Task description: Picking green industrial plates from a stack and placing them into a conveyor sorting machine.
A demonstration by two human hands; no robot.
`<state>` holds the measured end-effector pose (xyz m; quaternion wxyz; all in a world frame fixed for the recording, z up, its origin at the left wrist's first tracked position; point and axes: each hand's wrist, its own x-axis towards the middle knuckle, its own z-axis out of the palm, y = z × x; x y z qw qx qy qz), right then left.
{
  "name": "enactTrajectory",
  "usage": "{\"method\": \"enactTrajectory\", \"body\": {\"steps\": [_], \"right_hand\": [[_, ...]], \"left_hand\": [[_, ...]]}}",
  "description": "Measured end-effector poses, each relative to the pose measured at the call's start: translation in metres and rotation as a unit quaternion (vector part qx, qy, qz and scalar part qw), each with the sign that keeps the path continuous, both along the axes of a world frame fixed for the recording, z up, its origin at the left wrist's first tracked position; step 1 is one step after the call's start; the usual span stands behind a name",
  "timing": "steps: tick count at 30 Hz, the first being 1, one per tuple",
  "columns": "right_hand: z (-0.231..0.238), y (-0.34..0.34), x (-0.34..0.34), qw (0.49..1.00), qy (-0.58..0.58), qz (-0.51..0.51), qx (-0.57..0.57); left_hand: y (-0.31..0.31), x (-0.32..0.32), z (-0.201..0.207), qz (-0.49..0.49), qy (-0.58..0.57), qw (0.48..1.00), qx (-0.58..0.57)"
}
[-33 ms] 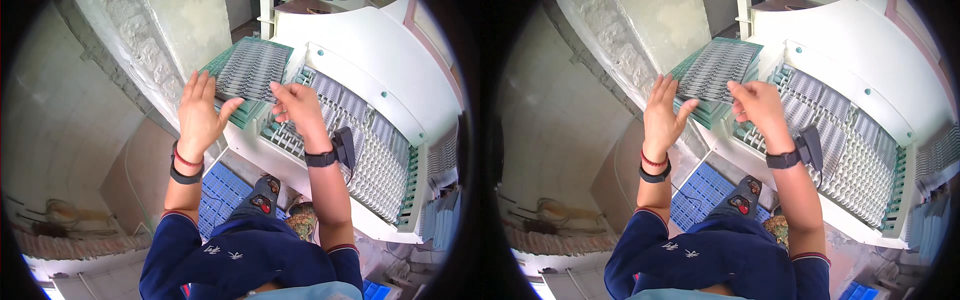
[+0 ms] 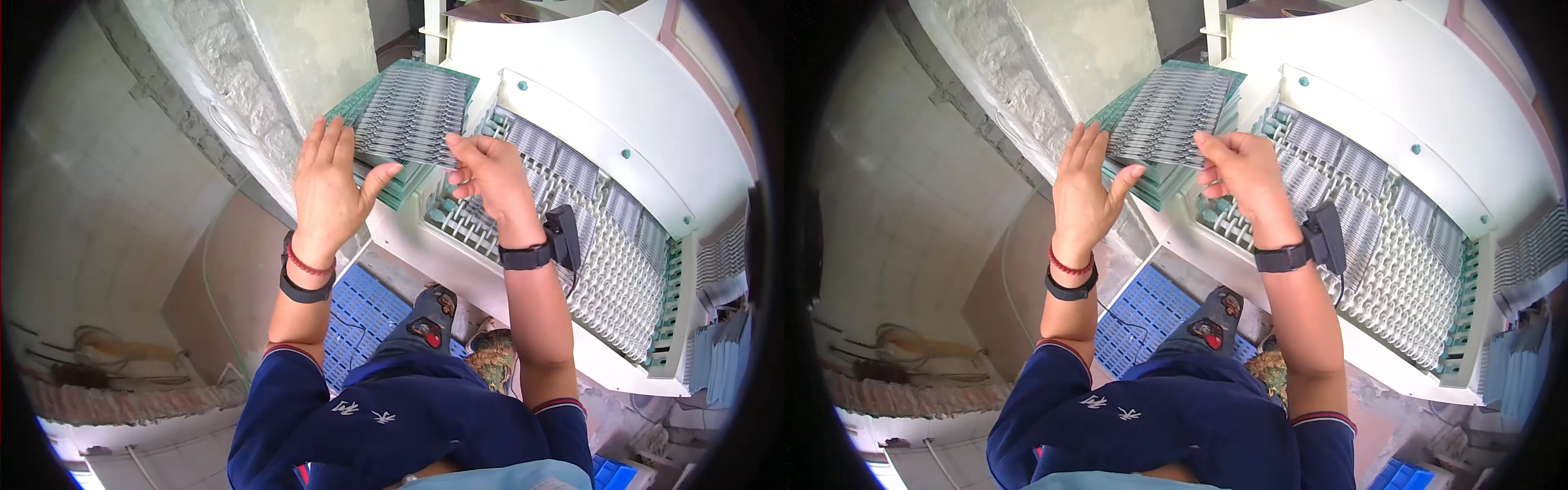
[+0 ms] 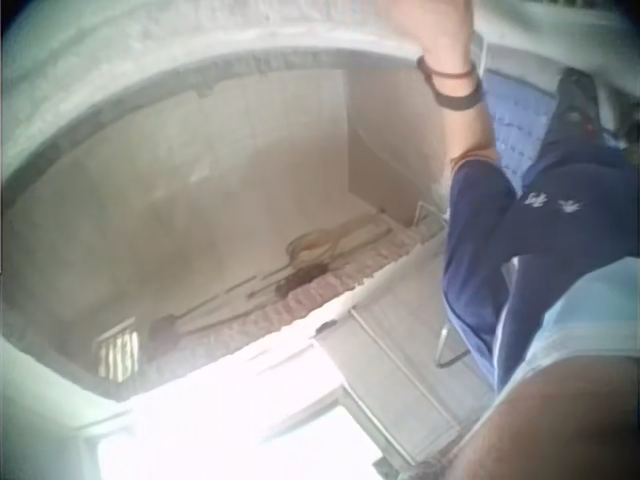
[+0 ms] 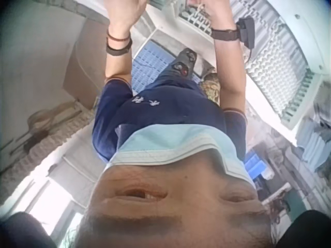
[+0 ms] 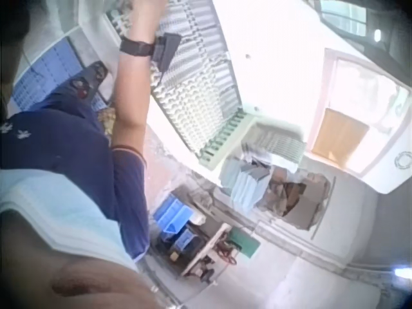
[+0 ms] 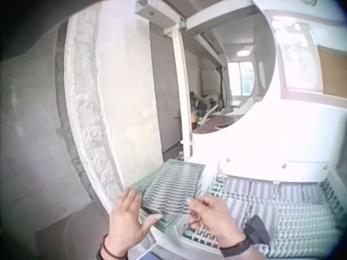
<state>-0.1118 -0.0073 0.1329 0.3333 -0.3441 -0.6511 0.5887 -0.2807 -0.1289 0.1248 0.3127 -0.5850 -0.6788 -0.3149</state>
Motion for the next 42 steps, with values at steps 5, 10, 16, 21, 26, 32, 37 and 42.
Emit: {"method": "enactTrajectory", "body": {"steps": [5, 10, 16, 21, 26, 32, 37, 42], "right_hand": [[-0.007, 0.000, 0.035, 0.988, 0.105, -0.040, -0.104], [-0.026, -0.032, 0.119, 0.970, 0.182, -0.061, -0.146], [-0.069, -0.087, 0.202, 0.959, 0.195, -0.127, -0.159], [-0.102, -0.102, 0.230, 0.983, -0.017, -0.156, -0.093], [-0.110, -0.088, 0.260, 0.968, -0.111, -0.215, -0.073], [-0.128, -0.050, 0.310, 0.928, -0.011, -0.370, -0.043], [-0.136, 0.008, 0.362, 0.887, -0.159, -0.431, 0.049], [-0.160, 0.032, 0.395, 0.769, -0.388, -0.453, 0.230]], "left_hand": [[-0.017, 0.030, -0.001, -0.078, -0.060, 0.995, -0.016], [-0.044, 0.076, -0.043, -0.375, -0.439, 0.811, 0.095], [-0.016, 0.141, -0.093, -0.511, -0.833, 0.185, -0.103], [0.028, 0.164, -0.114, -0.459, -0.852, 0.166, -0.192], [0.036, 0.180, -0.131, -0.405, -0.867, 0.197, -0.213], [0.046, 0.168, -0.140, -0.401, -0.863, 0.235, -0.195], [0.047, 0.156, -0.134, -0.413, -0.863, 0.232, -0.174], [0.040, 0.145, -0.132, -0.446, -0.852, 0.207, -0.179]]}}
